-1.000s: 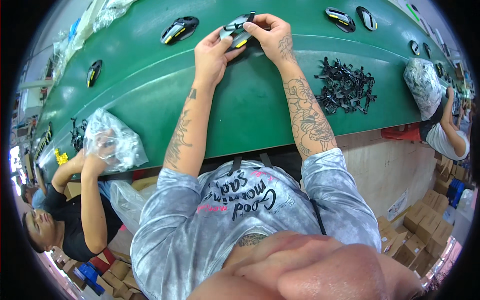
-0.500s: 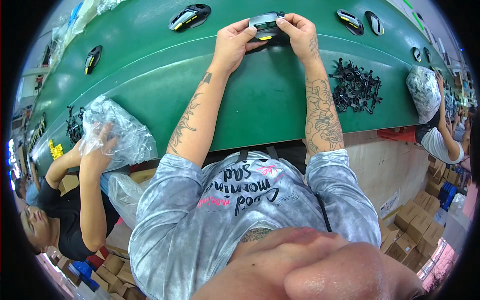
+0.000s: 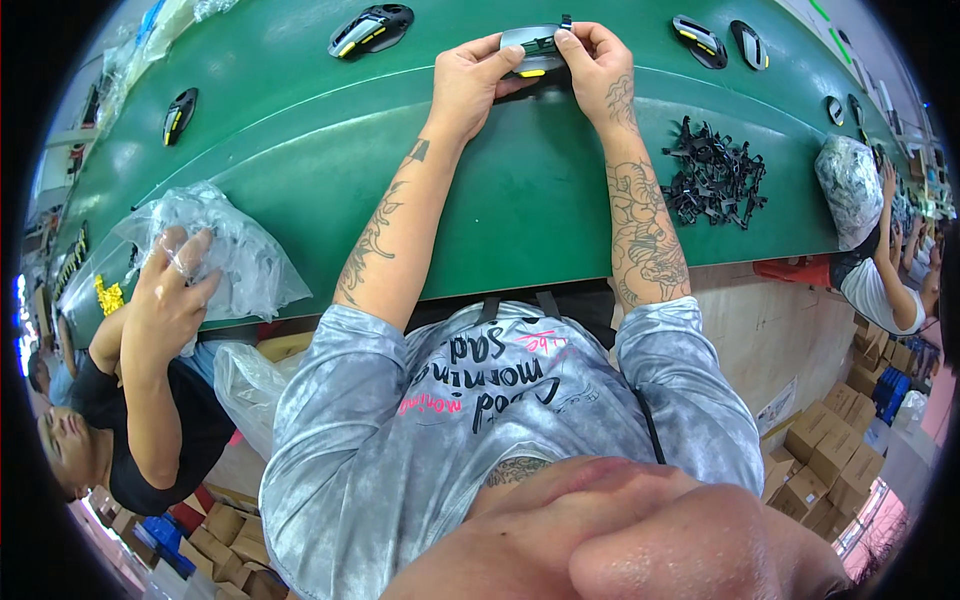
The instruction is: The person assembles small plastic components by hand, then places the assembled components into individual packaging bags.
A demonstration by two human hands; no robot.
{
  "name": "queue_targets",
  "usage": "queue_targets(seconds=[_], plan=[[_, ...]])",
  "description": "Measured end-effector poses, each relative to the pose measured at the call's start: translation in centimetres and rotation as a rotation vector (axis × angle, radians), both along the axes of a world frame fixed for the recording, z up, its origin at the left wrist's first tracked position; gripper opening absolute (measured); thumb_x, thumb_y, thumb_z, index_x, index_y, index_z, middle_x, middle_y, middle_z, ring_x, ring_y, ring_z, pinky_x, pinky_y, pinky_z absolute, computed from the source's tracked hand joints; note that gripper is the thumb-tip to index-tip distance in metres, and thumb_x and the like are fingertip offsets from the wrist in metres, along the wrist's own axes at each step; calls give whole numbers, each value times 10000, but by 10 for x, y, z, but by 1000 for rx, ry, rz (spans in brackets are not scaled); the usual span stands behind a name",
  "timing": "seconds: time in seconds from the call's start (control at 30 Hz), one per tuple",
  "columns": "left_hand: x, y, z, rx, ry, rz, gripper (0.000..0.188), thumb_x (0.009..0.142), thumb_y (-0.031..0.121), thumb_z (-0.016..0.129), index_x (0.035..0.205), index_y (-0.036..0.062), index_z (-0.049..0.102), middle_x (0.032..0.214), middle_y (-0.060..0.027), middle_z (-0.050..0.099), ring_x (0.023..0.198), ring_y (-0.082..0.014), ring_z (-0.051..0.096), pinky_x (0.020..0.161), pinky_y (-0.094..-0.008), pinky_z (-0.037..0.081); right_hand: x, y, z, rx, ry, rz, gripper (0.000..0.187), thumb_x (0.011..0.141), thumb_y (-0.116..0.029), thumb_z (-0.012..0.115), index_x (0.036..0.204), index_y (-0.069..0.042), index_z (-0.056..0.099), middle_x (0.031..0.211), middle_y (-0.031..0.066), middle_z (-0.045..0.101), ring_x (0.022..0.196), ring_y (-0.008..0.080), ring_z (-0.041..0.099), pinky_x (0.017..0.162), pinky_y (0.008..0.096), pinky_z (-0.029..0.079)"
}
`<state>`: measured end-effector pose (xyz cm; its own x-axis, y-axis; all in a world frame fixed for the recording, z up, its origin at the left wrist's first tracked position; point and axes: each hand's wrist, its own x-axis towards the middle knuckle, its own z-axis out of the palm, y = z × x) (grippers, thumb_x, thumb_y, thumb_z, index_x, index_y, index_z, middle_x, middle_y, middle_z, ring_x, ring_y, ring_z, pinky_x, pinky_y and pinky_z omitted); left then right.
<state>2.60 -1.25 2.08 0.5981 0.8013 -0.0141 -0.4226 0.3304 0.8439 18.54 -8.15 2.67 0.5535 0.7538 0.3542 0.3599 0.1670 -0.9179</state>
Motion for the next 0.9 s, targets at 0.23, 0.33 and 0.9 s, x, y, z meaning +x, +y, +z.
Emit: queue_targets(seconds=[0.23, 0.33, 0.9], plan=[[-5, -2, -4, -47, -9, 45, 341, 975, 60, 679, 1276, -95, 637, 1134, -142, 710, 967, -221, 729, 840, -366, 662, -7, -11, 18, -174, -226, 24, 327, 868, -307, 806, 911, 0, 700, 845, 72, 666, 760, 166, 628, 709, 305, 523], [-3, -2, -5, -30, -21, 24, 354, 981, 53, 671, 1302, -89, 620, 1141, -136, 708, 992, -219, 723, 839, -372, 663, -9, -9, 9, -162, -478, -117, 511, 780, -420, 871, 1039, -17, 694, 1096, 165, 609, 968, 302, 619, 856, 367, 530], [-15, 18, -7, -190, -157, -141, 319, 997, 52, 627, 1281, -83, 573, 1153, -156, 660, 1019, -259, 700, 827, -417, 663, 4, -1, 5, 41, 124, 261, 591, 832, -234, 869, 1291, 20, 595, 1118, 106, 689, 1033, 160, 664, 919, 293, 558]])
